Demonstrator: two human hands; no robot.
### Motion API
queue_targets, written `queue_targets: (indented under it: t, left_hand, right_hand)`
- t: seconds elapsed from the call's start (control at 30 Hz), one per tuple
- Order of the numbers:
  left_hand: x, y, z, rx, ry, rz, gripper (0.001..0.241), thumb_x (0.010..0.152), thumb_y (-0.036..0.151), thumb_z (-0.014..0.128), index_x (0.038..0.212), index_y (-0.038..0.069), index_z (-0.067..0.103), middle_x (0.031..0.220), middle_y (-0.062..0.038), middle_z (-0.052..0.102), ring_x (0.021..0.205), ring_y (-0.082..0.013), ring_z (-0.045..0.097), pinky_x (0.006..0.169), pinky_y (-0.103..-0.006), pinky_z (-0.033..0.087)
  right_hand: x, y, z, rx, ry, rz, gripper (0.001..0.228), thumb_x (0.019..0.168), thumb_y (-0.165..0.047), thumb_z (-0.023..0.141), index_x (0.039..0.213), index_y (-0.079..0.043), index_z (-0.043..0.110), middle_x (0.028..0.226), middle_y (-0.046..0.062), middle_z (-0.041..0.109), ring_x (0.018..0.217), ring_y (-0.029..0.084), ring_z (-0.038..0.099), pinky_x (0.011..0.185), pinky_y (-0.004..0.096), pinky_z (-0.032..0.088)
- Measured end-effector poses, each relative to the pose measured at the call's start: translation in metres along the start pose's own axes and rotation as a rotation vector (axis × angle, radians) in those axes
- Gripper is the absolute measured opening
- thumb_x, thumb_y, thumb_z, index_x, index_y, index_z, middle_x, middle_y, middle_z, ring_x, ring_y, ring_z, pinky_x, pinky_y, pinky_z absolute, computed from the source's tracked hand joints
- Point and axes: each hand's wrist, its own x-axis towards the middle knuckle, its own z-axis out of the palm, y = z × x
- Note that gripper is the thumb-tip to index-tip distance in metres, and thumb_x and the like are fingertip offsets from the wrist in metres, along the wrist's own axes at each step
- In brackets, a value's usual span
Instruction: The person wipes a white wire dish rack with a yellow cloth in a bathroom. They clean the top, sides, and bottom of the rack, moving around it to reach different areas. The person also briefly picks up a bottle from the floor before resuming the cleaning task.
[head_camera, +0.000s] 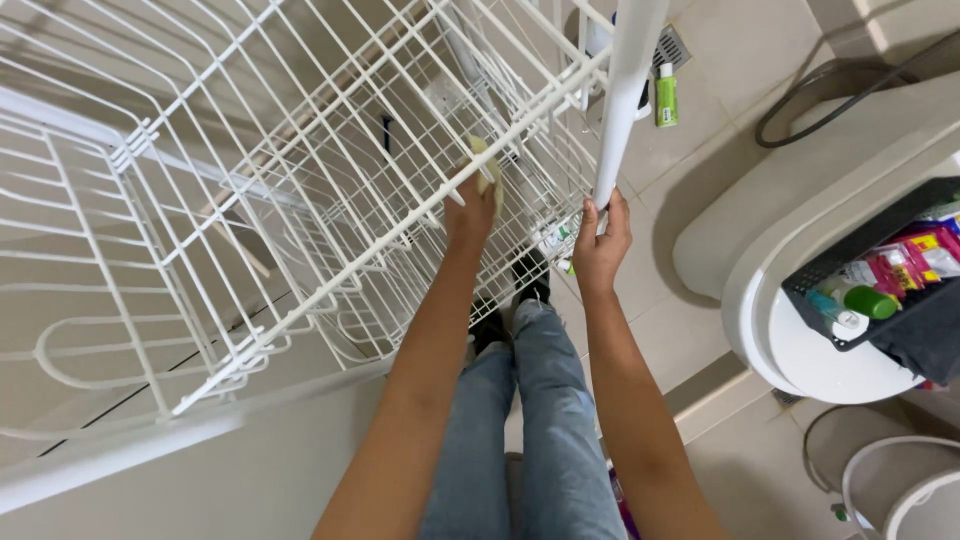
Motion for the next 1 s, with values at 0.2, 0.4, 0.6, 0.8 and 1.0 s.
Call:
queue_targets:
  t: [0.2,0.4,0.6,0.8,1.0]
  left_hand:
    - [-0.016,0.045,-0.006,-0.084,-0.567,0.055,0.04,0.086,0.033,0.072,0.124,0.018,0.072,0.12,-0.013,0.068,0.113,-0.0407,0.067,0.098,-0.0511,0.057]
    - [0.005,0.038,-0.004,-0.02,-0.629,0.481,0.035,0.084,0.027,0.076,0.119,0.028,0.076,0.105,-0.005,0.068,0.095,-0.0397,0.069,0.079,-0.0533,0.062]
    - [0.017,-0.003,0.072,0.379,-0.449,0.17,0.04,0.091,0.045,0.072,0.129,0.031,0.067,0.114,0.008,0.067,0.115,-0.0255,0.066,0.079,-0.0544,0.064]
    - [0.019,0.039,0.018,0.166,-0.506,0.46,0.021,0.087,0.043,0.074,0.106,0.036,0.075,0.1,0.001,0.067,0.093,-0.0386,0.071,0.077,-0.0515,0.062]
    - [0.026,0.043,0.018,0.186,-0.591,0.522,0.021,0.087,0.045,0.073,0.103,0.033,0.076,0.099,0.003,0.066,0.09,-0.0392,0.07,0.069,-0.0526,0.06]
  right_hand:
    - [0.002,0.007,0.001,0.006,-0.005,0.009,0.028,0.103,-0.008,0.069,0.127,0.003,0.063,0.106,0.02,0.067,0.097,0.04,0.069,0.09,0.049,0.052]
    - [0.004,0.015,-0.003,0.025,-0.031,-0.006,0.029,0.103,-0.008,0.068,0.128,0.004,0.063,0.105,0.019,0.067,0.098,0.04,0.067,0.092,0.048,0.051]
    - [0.002,0.021,-0.001,0.013,-0.059,0.023,0.03,0.102,-0.01,0.069,0.129,0.002,0.064,0.105,0.016,0.067,0.099,0.037,0.065,0.093,0.047,0.05]
    - [0.004,0.018,0.0,0.038,-0.05,0.021,0.028,0.102,-0.009,0.069,0.128,0.003,0.063,0.104,0.017,0.066,0.098,0.038,0.064,0.093,0.048,0.049]
    - [0.004,0.023,0.0,0.035,-0.051,0.017,0.026,0.102,-0.008,0.069,0.125,0.003,0.064,0.103,0.017,0.067,0.097,0.038,0.064,0.092,0.048,0.049]
